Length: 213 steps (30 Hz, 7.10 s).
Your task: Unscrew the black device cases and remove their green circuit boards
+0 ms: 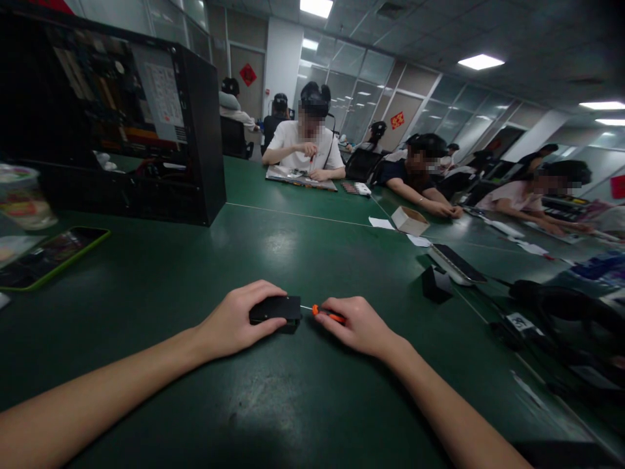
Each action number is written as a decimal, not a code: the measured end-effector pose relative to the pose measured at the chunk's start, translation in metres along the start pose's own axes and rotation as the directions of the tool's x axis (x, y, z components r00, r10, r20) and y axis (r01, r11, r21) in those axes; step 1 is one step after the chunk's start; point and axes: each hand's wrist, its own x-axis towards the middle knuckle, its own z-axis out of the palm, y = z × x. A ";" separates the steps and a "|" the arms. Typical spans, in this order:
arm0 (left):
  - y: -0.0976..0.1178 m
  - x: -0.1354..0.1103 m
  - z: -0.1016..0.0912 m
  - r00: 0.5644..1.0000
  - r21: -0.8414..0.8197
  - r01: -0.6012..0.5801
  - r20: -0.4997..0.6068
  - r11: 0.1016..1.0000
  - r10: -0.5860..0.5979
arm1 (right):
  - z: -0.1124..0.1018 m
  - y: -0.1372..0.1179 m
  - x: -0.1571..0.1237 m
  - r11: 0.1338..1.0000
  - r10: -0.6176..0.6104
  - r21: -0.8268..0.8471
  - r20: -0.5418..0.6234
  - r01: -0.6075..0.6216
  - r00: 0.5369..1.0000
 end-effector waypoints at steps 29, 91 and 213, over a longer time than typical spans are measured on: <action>-0.005 -0.001 0.002 0.990 0.014 -0.135 -0.036 0.991 0.135 | 0.001 -0.009 -0.001 0.980 -0.198 -0.029 0.008 0.198 0.980; -0.007 -0.003 0.002 0.974 0.195 -0.201 -0.065 0.960 0.218 | 0.014 -0.022 0.000 0.992 -0.088 -0.079 0.074 0.094 0.993; -0.004 0.008 -0.001 0.997 -0.141 -0.008 -0.083 0.990 -0.004 | 0.046 -0.056 0.030 0.692 0.157 0.721 -0.088 -0.046 0.984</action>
